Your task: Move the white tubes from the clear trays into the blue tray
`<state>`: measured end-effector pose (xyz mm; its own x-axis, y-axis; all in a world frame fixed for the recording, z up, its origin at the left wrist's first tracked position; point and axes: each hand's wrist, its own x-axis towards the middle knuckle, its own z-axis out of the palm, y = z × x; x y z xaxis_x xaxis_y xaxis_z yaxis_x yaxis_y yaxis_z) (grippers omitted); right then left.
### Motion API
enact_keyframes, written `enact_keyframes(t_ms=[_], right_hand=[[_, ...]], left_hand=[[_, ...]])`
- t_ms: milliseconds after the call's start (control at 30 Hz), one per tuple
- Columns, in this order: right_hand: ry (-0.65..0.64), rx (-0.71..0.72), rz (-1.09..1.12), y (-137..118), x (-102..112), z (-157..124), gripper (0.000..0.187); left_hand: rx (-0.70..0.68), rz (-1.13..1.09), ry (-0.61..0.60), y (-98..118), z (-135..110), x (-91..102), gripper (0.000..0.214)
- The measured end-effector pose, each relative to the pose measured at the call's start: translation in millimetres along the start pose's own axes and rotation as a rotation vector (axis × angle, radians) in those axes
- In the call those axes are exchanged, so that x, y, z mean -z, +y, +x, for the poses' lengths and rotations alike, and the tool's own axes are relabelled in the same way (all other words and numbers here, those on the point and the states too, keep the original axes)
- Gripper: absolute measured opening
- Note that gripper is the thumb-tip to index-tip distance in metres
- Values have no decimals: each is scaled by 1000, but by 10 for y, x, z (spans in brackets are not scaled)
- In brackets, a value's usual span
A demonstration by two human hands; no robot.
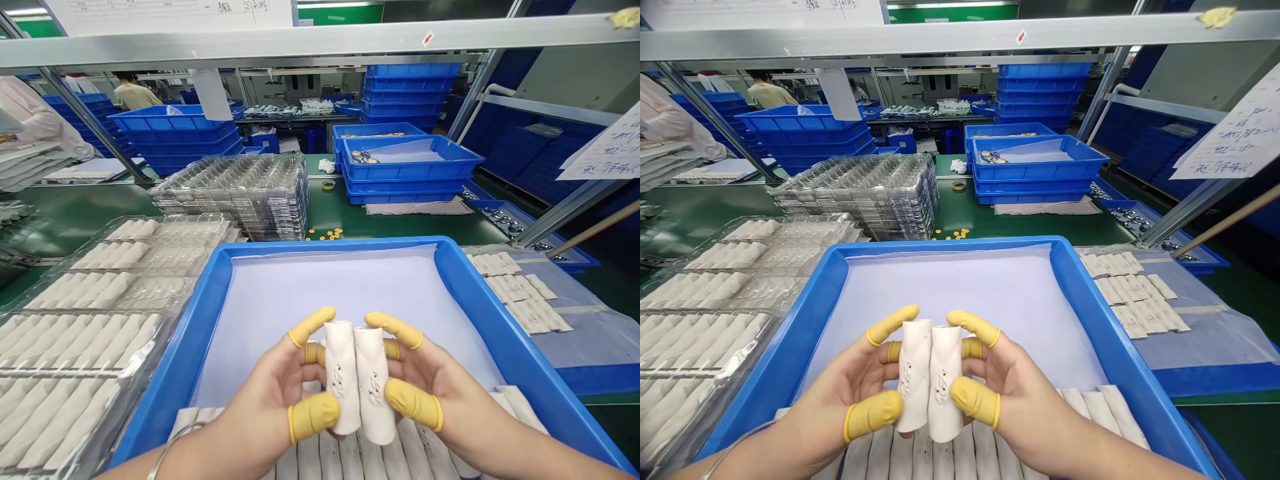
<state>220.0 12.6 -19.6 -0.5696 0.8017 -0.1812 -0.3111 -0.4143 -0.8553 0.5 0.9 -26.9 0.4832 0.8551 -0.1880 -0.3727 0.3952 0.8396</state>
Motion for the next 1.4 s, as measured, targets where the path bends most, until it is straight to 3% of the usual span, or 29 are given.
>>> enact_keyframes(t_ms=[167,433,833,1000,1400], right_hand=[[-42,-31,77,14,21,30,47],[-33,-65,94,-11,31,26,49],[-29,-36,96,-29,-24,16,46],[-31,-60,130,-53,-17,8,43],[-44,-40,54,39,1,-22,52]], left_hand=[[54,-63,-23,17,4,7,59],[106,-101,22,91,28,-43,59],[66,-110,14,29,28,-57,65],[63,-145,-7,44,21,-72,55],[-14,-104,-22,-20,2,-23,57]])
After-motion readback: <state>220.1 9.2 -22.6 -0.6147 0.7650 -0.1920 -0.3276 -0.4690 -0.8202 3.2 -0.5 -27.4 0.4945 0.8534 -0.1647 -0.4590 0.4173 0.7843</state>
